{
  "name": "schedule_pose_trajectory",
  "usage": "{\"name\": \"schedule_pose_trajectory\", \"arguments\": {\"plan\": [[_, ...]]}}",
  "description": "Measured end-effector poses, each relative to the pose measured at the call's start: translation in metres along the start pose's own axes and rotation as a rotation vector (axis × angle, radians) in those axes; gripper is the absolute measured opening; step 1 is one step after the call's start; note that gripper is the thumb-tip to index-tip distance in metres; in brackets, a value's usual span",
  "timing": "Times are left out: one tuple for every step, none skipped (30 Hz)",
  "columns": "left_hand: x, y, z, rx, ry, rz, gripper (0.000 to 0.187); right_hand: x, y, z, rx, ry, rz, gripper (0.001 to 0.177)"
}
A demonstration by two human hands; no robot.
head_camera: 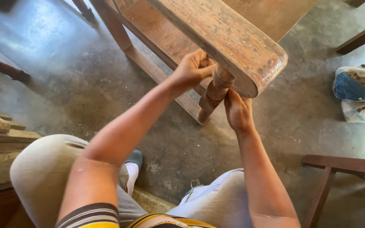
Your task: Sanding the legs and frame of a wooden chair using sandpaper
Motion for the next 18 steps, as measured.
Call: {"name": "schedule_pose_trajectory", "arguments": {"plan": [[-0.007,-0.004,0.002,-0.059,0.013,0.198,0.018,0.014,0.016,-0.002,-0.047,-0.049,-0.152,0.033],[-0.015,-0.008,0.004,-0.118,0.025,0.394,0.008,0.028,0.032,-0.003,-0.090,-0.098,-0.306,0.029],[-0.013,-0.034,0.007,-0.121,0.026,0.397,0.008,0.031,0.040,-0.008,-0.090,-0.100,-0.303,0.029],[-0.009,-0.054,0.009,-0.281,0.064,0.561,0.016,0.031,0.047,-0.014,0.010,-0.169,-0.405,0.014],[-0.006,-0.073,0.011,-0.442,0.107,0.724,0.027,0.031,0.054,-0.021,0.110,-0.237,-0.506,0.023],[-0.011,-0.084,0.010,-0.440,0.113,0.726,0.027,0.037,0.047,-0.020,0.106,-0.242,-0.506,0.023],[-0.016,-0.095,0.009,-0.464,0.149,0.958,0.032,0.048,0.043,-0.018,0.008,-0.102,-0.498,0.020],[-0.021,-0.105,0.007,-0.489,0.190,1.188,0.040,0.060,0.038,-0.020,-0.085,0.032,-0.488,0.048],[-0.025,-0.116,-0.002,-0.491,0.200,1.189,0.040,0.044,0.029,-0.028,-0.085,0.023,-0.489,0.048],[-0.031,-0.131,-0.009,-0.483,0.204,1.346,0.038,0.027,0.018,-0.030,0.007,0.011,-0.555,0.050],[-0.037,-0.146,-0.017,-0.472,0.207,1.503,0.041,0.011,0.006,-0.033,0.100,-0.002,-0.622,0.052],[-0.033,-0.165,-0.021,-0.461,0.200,1.511,0.041,0.032,0.024,-0.025,0.086,0.002,-0.620,0.052],[-0.029,-0.182,-0.026,-0.504,0.233,1.610,0.046,0.053,0.042,-0.018,0.060,0.013,-0.495,0.057],[-0.025,-0.197,-0.034,-0.559,0.270,1.703,0.051,0.074,0.059,-0.016,0.045,0.021,-0.367,0.067],[-0.021,-0.213,-0.038,-0.559,0.268,1.707,0.051,0.076,0.048,-0.015,0.043,0.022,-0.364,0.067],[-0.011,-0.231,-0.041,-0.359,0.183,1.617,0.042,0.077,0.042,-0.020,0.008,0.000,-0.344,0.075],[-0.002,-0.250,-0.045,-0.168,0.095,1.516,0.037,0.077,0.036,-0.026,-0.027,-0.023,-0.325,0.086],[0.002,-0.250,-0.045,-0.163,0.117,1.515,0.037,0.066,0.026,-0.029,-0.033,-0.043,-0.329,0.086]]}}
Point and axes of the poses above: each hand's wrist, its own z-axis towards the middle knuckle, its own x-axis out of the palm, y = z × x, the point moved 3 cm from there along z, towards the middle knuckle, and after that the axes turned 2 degrees about z, right-handed, at the moved point
